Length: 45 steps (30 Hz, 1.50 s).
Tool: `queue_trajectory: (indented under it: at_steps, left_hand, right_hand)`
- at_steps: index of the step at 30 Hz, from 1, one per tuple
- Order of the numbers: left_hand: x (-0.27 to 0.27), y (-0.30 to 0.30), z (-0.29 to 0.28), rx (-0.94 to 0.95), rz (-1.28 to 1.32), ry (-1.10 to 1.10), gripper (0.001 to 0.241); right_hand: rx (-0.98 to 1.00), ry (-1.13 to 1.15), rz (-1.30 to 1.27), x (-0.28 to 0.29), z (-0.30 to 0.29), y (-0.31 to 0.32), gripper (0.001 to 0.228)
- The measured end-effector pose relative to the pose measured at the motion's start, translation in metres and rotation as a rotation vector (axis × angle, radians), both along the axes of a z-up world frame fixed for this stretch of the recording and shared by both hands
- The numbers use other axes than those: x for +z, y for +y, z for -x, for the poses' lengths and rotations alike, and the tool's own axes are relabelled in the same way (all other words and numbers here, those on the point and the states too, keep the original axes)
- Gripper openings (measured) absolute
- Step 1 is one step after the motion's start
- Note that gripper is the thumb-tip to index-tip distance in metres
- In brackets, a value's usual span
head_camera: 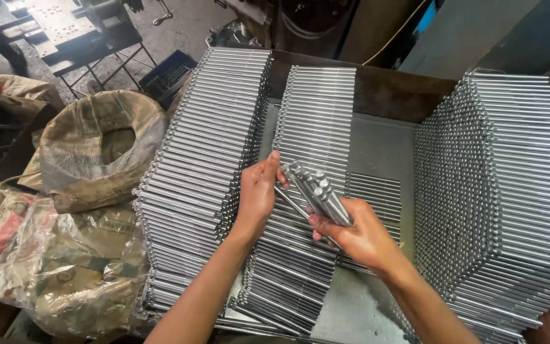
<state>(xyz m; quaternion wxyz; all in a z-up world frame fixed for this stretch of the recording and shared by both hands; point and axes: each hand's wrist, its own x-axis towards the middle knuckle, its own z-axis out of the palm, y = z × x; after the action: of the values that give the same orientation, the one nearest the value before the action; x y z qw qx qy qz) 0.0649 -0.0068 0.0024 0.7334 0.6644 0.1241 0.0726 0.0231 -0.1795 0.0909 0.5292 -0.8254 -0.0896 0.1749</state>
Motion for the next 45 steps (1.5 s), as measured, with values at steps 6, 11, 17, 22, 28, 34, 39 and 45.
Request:
queue_trajectory:
  at_steps: [6, 11, 17, 22, 28, 34, 39, 45]
  left_hand:
    - [0.003, -0.005, -0.014, 0.155, -0.079, -0.162, 0.059]
    - [0.012, -0.010, -0.020, 0.274, -0.147, -0.196, 0.060]
    - [0.055, 0.037, -0.030, 0.306, -0.208, -0.181, 0.063]
    - [0.045, 0.029, -0.029, 0.131, -0.136, -0.341, 0.062]
    - [0.039, 0.009, -0.006, -0.061, 0.019, -0.018, 0.062]
    - [0.010, -0.002, 0.002, -0.081, 0.188, -0.027, 0.051]
    - [0.007, -0.003, 0.011, 0.062, 0.007, -0.061, 0.055]
    - [0.030, 0.008, 0.013, 0.168, -0.056, -0.081, 0.047]
  right_hand:
    - [0.096, -0.369, 0.673, -0.016, -0.033, -0.025, 0.041]
    - [0.107, -0.364, 0.626, -0.024, -0.038, -0.032, 0.044]
    - [0.031, -0.424, 0.693, -0.044, -0.032, -0.049, 0.075]
    - [0.066, -0.955, 0.948, -0.043, -0.040, -0.036, 0.066]
    - [-0.039, 0.156, -0.018, -0.018, -0.009, -0.010, 0.011]
    - [-0.132, 0.215, 0.004, -0.014, -0.003, 0.000, 0.030]
    - [-0.022, 0.203, -0.074, -0.017, -0.004, 0.002, 0.019]
    - [0.110, -0.769, 0.976, -0.059, -0.028, -0.028, 0.064]
